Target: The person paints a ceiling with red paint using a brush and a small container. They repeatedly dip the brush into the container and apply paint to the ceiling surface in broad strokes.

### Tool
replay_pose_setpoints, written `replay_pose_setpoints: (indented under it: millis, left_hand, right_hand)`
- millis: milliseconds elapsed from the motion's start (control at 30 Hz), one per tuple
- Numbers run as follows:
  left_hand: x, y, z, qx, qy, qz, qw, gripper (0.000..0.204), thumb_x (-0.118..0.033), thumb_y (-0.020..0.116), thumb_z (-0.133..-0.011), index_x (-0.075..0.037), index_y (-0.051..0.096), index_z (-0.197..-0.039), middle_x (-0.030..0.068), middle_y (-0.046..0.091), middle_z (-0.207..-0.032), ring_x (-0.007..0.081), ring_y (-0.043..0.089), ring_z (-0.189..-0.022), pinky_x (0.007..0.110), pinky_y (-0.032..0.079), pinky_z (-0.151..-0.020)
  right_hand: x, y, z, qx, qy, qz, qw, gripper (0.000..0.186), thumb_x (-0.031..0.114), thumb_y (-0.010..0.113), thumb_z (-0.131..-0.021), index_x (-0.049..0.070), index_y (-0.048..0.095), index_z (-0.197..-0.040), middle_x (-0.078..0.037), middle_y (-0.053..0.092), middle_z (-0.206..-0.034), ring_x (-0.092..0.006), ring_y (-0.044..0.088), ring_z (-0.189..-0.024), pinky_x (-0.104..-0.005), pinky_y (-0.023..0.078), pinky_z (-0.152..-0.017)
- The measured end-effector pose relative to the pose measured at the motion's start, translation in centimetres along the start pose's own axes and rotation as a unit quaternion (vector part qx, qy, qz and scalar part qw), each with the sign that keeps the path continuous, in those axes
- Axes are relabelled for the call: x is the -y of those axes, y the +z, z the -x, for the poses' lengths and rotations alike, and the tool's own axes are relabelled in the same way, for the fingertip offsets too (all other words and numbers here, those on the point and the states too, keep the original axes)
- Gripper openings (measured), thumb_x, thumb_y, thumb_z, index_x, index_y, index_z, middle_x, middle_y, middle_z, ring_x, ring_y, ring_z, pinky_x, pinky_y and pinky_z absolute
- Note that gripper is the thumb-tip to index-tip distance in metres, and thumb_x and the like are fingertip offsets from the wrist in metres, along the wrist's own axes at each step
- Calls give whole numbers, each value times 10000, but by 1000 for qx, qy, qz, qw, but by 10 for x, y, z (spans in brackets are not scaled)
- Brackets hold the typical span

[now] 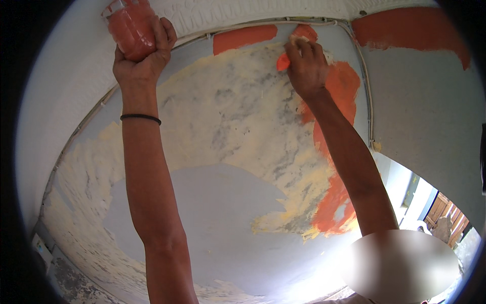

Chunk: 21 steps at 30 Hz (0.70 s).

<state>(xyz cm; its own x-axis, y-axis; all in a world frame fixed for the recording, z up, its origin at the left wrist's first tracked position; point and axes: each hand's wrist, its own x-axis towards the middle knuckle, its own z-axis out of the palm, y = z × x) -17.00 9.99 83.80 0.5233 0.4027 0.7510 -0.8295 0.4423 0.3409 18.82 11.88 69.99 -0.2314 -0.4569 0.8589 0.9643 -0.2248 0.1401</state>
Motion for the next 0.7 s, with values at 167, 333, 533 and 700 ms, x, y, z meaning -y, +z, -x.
replay_pose_setpoints:
  millis: [167, 333, 533, 700]
  left_hand:
    - [1, 0, 2, -1, -8, 3, 1000, 535, -330, 589, -883, -41, 596, -1333, 228, 516, -1272, 442, 492, -1200, 588, 659, -906]
    - [2, 1, 2, 13, 6, -15, 1000, 535, -328, 587, -889, -42, 587, -1342, 226, 522, -1268, 444, 485, -1209, 584, 665, -897]
    - [3, 3, 9, 12, 3, -14, 1000, 534, -340, 574, -907, -31, 579, -1341, 230, 529, -1273, 444, 485, -1210, 588, 666, -887]
    - [4, 2, 11, 26, -13, -3, 1000, 540, -352, 578, -914, -32, 573, -1350, 230, 526, -1275, 441, 478, -1217, 594, 659, -901]
  right_hand:
    - [0, 3, -14, -7, 15, 27, 999, 446, -16, 762, -714, 203, 723, -1101, -26, 724, -1133, -305, 669, -1038, -390, 615, -747]
    - [1, 12, -22, -24, 25, 31, 999, 431, -18, 765, -718, 213, 722, -1080, -9, 731, -1117, -310, 666, -1047, -386, 617, -738]
    - [16, 11, -32, -10, 30, 4, 999, 383, -22, 757, -724, 180, 726, -1049, -24, 751, -1076, -306, 678, -1004, -388, 617, -736]
    - [25, 11, -35, -13, 21, -5, 1000, 366, -17, 737, -744, 153, 715, -1067, -27, 757, -1081, -297, 681, -972, -406, 613, -743]
